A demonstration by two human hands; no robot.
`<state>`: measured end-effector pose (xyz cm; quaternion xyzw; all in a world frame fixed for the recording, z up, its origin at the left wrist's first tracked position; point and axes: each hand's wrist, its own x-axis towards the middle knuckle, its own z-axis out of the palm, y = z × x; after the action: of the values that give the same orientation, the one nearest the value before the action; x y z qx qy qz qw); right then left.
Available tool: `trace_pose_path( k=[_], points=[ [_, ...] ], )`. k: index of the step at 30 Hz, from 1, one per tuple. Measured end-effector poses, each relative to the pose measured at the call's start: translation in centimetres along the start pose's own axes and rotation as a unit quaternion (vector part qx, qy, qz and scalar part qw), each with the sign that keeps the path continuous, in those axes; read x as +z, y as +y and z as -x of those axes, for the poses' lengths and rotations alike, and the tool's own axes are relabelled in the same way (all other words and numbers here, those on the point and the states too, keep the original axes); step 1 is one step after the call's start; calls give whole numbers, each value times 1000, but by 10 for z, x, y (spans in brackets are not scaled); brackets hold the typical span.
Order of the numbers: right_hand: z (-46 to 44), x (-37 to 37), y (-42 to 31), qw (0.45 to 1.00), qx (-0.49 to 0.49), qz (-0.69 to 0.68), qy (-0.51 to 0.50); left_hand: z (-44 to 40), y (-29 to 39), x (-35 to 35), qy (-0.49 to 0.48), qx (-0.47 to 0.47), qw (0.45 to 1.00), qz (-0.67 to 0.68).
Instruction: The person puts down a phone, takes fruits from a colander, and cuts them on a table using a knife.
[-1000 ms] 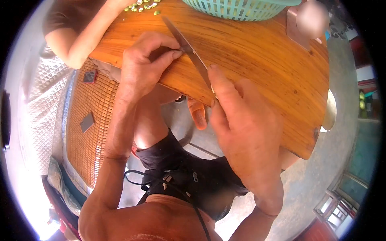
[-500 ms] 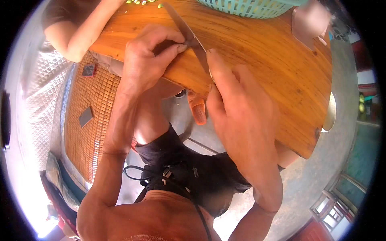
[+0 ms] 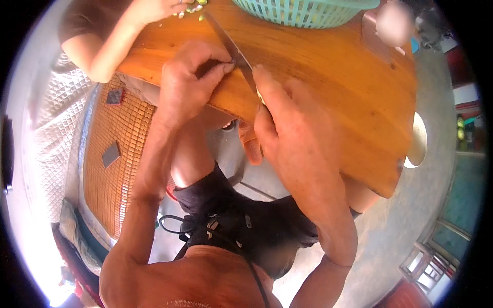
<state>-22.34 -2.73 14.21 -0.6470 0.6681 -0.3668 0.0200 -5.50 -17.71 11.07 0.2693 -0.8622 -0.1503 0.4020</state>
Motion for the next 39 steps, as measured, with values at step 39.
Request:
trace_pose_path(
  k=[39],
  points=[
    [92,-70,71,855,159,-438,227,-232,58,60,-447,-171,835,-270]
  ],
)
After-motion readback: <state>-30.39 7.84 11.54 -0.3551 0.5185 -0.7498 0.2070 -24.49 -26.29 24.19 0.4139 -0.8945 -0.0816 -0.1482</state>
